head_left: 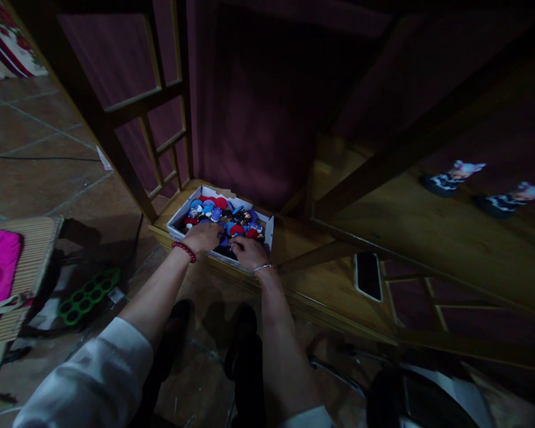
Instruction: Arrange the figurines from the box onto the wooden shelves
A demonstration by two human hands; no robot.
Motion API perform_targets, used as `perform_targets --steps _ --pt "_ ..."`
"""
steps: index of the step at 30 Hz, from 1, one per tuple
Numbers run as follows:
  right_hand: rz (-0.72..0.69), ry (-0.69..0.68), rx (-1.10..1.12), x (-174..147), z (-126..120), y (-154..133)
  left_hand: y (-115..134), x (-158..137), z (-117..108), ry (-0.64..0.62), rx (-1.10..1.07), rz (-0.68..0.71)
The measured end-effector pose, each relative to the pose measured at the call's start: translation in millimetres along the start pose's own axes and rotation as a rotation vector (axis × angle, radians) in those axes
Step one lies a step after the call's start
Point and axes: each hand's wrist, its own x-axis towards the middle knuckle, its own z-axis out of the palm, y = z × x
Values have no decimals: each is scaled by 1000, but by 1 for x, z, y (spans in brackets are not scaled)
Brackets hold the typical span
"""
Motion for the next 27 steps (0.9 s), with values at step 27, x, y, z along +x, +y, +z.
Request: perform_targets --steps 27 --pt "170 349 -70 41 17 37 10 -7 -7 -19 -75 -7"
